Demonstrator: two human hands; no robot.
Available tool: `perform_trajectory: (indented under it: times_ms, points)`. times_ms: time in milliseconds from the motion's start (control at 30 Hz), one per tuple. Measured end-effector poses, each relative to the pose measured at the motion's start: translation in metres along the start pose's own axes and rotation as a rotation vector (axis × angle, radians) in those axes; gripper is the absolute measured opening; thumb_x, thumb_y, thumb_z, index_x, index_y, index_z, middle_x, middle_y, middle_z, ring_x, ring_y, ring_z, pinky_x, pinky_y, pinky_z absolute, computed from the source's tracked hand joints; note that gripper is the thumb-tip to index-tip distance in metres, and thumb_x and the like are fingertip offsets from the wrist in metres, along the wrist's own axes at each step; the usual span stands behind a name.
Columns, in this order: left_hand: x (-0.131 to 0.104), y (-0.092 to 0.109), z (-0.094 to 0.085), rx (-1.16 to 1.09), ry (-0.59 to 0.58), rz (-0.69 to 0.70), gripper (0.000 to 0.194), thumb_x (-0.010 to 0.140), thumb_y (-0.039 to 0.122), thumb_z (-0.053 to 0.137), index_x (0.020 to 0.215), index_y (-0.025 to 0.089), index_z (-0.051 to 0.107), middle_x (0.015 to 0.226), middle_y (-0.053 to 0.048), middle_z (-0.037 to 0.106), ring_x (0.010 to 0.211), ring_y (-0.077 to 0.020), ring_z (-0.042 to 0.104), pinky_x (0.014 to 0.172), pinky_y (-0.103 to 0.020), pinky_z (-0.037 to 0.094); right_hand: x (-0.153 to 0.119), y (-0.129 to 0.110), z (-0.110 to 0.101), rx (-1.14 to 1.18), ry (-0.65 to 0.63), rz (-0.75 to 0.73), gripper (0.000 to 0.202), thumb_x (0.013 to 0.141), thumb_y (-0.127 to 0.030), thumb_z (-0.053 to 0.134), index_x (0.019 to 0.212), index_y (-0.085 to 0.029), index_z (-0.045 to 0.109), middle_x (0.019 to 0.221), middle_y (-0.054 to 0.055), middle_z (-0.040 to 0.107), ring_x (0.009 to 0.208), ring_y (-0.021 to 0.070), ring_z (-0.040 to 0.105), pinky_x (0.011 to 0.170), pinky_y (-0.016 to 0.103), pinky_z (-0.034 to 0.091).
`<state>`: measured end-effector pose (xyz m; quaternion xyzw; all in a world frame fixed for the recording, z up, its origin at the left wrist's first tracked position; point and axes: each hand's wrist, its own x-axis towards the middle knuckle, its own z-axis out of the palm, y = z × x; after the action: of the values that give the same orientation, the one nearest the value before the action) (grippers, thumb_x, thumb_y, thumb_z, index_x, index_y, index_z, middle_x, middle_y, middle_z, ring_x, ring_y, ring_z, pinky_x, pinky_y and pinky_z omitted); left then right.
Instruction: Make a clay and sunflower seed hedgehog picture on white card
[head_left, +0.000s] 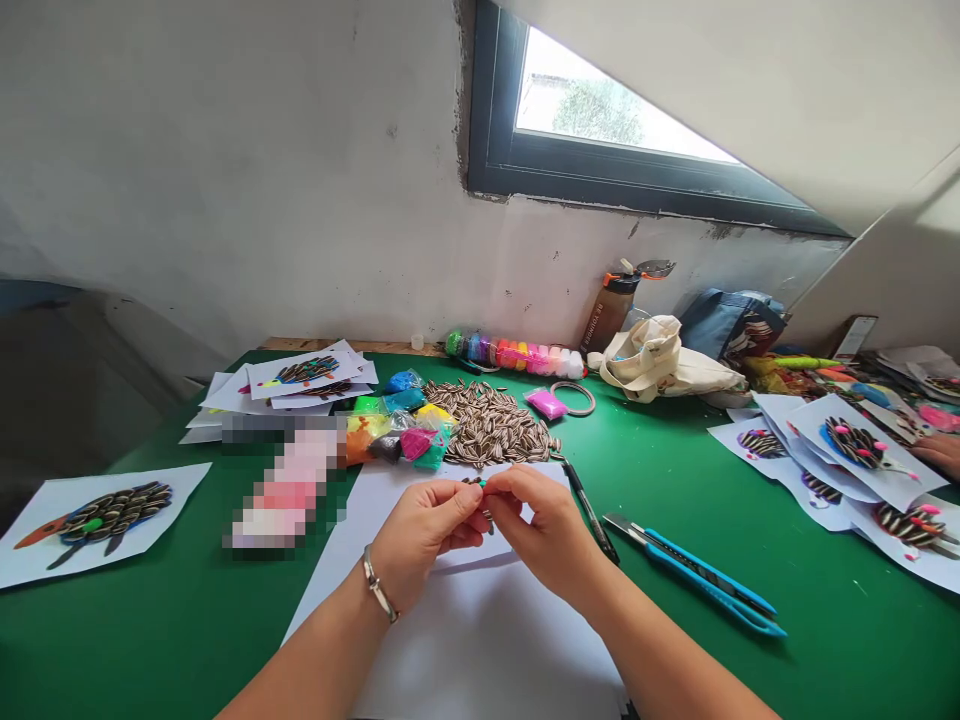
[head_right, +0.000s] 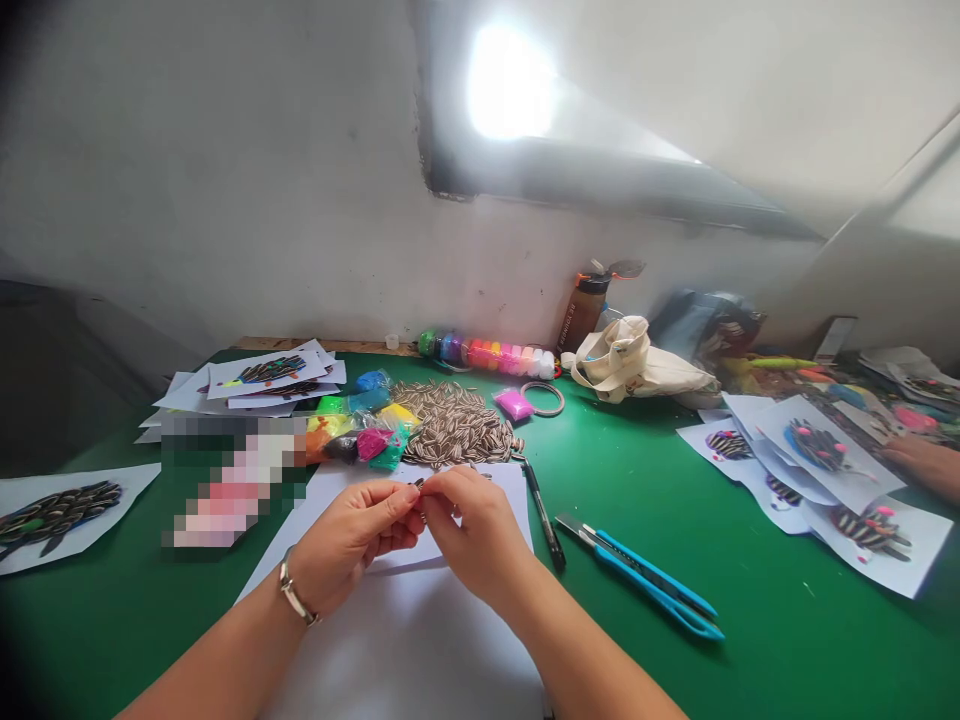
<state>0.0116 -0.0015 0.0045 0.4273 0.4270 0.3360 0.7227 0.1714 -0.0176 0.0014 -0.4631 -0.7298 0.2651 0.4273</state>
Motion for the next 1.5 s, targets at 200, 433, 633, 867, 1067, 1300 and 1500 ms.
perform_trajectory:
  times_ms: [200,433,633,867,1067,1300,1500]
  points:
    - [0.0003,-0.0001,-0.0002,0.002,0.001,-0.004,0.029,0.072,0.042,0.070,0.073,0.013,0.066,0.066,-0.002,0.063,0.062,-0.0099,0.055,0.065,-0.022,0.045,-0.0017,0.0046,0.0000,0.007,-0.020,-0.024,0.018,0.090,-0.016,0.045,0.080,-0.020,0.060,0.076,0.002,0.059,0.072,0.0131,0.052,0.066,0.025,0.041]
    - [-0.0004,0.0009,-0.0015,-0.026,-0.026,0.003,0.029,0.073,0.041,0.069,0.071,0.013,0.065,0.065,-0.002,0.061,0.060,-0.0091,0.053,0.063,-0.022,0.044,-0.0006,0.0053,0.0004,0.049,-0.041,-0.006,0.011,0.084,-0.013,0.053,0.087,-0.020,0.061,0.077,0.001,0.060,0.071,0.0127,0.053,0.063,0.023,0.042]
    - [-0.0008,0.0027,0.0006,0.041,0.017,0.001,0.030,0.070,0.043,0.071,0.071,0.012,0.067,0.065,-0.003,0.061,0.062,-0.0104,0.054,0.063,-0.023,0.046,-0.0009,0.0073,-0.0012,-0.106,-0.053,-0.041,0.018,0.091,-0.020,0.046,0.078,-0.019,0.059,0.073,0.002,0.057,0.069,0.0128,0.050,0.063,0.024,0.039]
    - [0.0018,0.0017,-0.0016,0.084,0.028,0.053,0.028,0.070,0.040,0.071,0.078,0.014,0.069,0.071,-0.003,0.062,0.067,-0.0121,0.055,0.069,-0.026,0.048,-0.0040,0.0098,-0.0003,-0.008,-0.016,-0.023,0.022,0.087,-0.021,0.052,0.108,-0.021,0.057,0.085,0.003,0.063,0.072,0.0133,0.056,0.065,0.025,0.044]
    - [0.0002,0.0029,-0.0017,0.081,0.017,0.032,0.028,0.070,0.040,0.071,0.076,0.013,0.068,0.070,-0.004,0.064,0.066,-0.0125,0.057,0.069,-0.026,0.048,-0.0010,0.0058,-0.0014,-0.036,-0.064,-0.058,0.015,0.088,-0.015,0.047,0.085,-0.020,0.060,0.078,0.001,0.062,0.072,0.0125,0.054,0.064,0.023,0.041]
    - [0.0007,0.0025,-0.0012,0.057,0.004,0.023,0.033,0.066,0.043,0.074,0.073,0.012,0.068,0.066,-0.003,0.063,0.063,-0.0120,0.057,0.066,-0.025,0.047,-0.0036,0.0056,-0.0059,-0.117,-0.115,-0.077,0.019,0.093,-0.022,0.043,0.085,-0.020,0.060,0.075,0.002,0.058,0.068,0.0128,0.051,0.063,0.024,0.039]
    - [-0.0005,0.0024,-0.0019,0.037,-0.025,0.024,0.028,0.068,0.041,0.073,0.071,0.013,0.068,0.065,-0.002,0.061,0.062,-0.0106,0.055,0.064,-0.024,0.046,-0.0037,0.0047,-0.0054,-0.042,-0.105,-0.028,0.011,0.089,-0.021,0.049,0.096,-0.021,0.058,0.080,0.001,0.061,0.073,0.0127,0.054,0.065,0.024,0.040]
